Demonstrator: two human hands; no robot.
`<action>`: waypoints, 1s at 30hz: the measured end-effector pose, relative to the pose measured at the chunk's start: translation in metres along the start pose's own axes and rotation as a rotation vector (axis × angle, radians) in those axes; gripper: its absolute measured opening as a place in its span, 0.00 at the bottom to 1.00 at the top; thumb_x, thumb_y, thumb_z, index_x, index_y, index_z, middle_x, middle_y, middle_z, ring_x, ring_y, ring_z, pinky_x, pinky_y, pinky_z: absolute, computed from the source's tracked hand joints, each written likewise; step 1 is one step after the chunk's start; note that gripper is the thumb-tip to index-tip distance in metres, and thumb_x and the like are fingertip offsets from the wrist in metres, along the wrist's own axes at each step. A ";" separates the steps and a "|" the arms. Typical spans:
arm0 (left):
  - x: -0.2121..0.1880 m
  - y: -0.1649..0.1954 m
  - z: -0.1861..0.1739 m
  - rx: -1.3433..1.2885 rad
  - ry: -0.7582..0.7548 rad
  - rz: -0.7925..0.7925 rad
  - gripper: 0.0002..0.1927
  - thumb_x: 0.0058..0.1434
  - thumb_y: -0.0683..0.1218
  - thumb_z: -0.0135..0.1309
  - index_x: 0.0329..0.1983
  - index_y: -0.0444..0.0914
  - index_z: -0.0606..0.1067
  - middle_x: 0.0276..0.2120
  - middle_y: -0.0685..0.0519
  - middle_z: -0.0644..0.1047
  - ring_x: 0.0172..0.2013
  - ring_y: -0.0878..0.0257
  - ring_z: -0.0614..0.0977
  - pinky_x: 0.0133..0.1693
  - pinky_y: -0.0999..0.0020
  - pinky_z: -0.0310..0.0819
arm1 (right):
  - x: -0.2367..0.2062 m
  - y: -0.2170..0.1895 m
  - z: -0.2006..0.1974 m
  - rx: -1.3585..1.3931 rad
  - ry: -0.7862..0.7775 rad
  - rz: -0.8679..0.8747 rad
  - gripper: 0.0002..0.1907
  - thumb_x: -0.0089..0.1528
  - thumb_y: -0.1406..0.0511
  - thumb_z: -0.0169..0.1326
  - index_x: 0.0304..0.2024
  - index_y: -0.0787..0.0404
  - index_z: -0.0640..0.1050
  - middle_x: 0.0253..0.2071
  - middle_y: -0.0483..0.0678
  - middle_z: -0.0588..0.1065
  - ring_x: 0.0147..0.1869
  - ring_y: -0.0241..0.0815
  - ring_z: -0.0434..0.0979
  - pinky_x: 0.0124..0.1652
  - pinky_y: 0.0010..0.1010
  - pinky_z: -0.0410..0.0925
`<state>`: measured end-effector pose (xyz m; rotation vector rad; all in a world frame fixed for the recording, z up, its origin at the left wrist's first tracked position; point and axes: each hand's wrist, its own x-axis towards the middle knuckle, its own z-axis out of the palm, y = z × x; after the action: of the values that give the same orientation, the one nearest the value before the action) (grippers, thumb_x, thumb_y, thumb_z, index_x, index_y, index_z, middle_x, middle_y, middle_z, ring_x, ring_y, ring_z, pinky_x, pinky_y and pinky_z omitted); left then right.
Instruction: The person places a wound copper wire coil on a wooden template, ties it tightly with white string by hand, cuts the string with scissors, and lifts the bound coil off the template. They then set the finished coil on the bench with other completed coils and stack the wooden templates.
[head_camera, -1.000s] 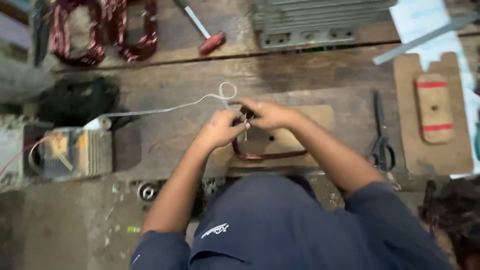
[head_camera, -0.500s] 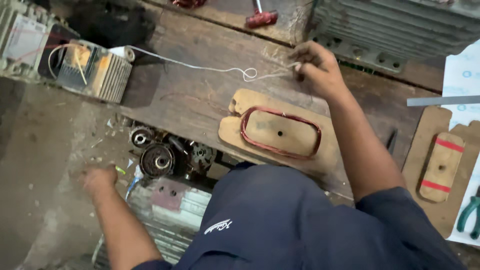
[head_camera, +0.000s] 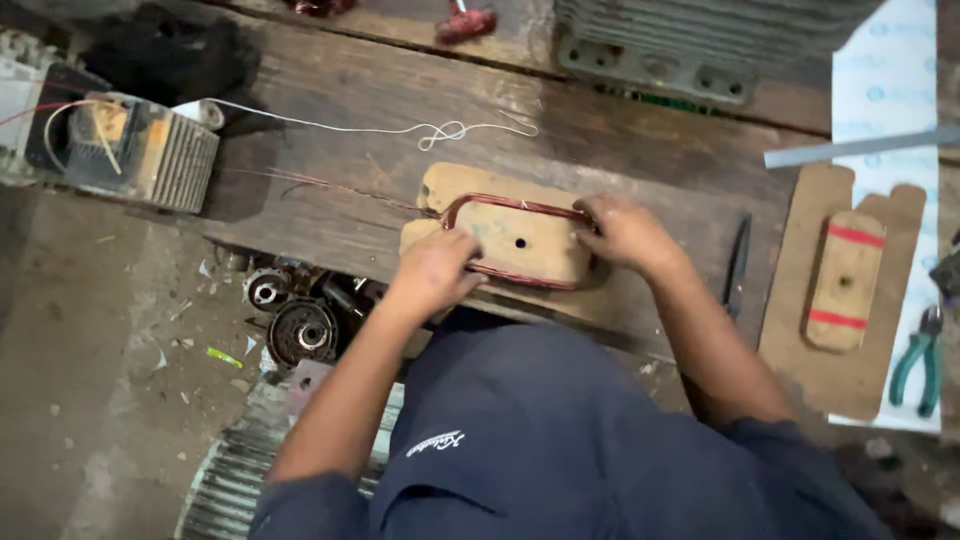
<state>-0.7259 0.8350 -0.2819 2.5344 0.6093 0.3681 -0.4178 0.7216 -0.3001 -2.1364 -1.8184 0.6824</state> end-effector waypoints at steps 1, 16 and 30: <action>0.011 0.005 0.007 0.018 -0.017 0.067 0.18 0.47 0.47 0.67 0.40 0.38 0.74 0.36 0.46 0.76 0.42 0.46 0.79 0.42 0.51 0.74 | -0.005 0.000 0.009 -0.043 0.045 -0.007 0.26 0.59 0.57 0.60 0.58 0.60 0.76 0.54 0.56 0.76 0.57 0.58 0.76 0.54 0.49 0.68; 0.025 -0.026 0.053 0.026 -0.167 0.343 0.08 0.59 0.44 0.47 0.40 0.41 0.73 0.37 0.48 0.75 0.41 0.50 0.80 0.38 0.55 0.76 | 0.028 0.014 0.028 0.255 0.022 0.301 0.19 0.53 0.61 0.61 0.45 0.59 0.80 0.43 0.54 0.80 0.48 0.51 0.81 0.49 0.41 0.73; 0.113 -0.024 0.024 0.007 -0.061 0.454 0.29 0.50 0.57 0.65 0.50 0.38 0.74 0.51 0.43 0.74 0.50 0.44 0.75 0.44 0.47 0.70 | 0.023 -0.005 0.004 0.297 0.069 0.230 0.15 0.56 0.66 0.59 0.46 0.62 0.78 0.41 0.55 0.80 0.45 0.51 0.81 0.46 0.40 0.73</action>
<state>-0.6280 0.8983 -0.2987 2.6651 0.0037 0.4412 -0.4215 0.7444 -0.3057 -2.1526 -1.3511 0.8584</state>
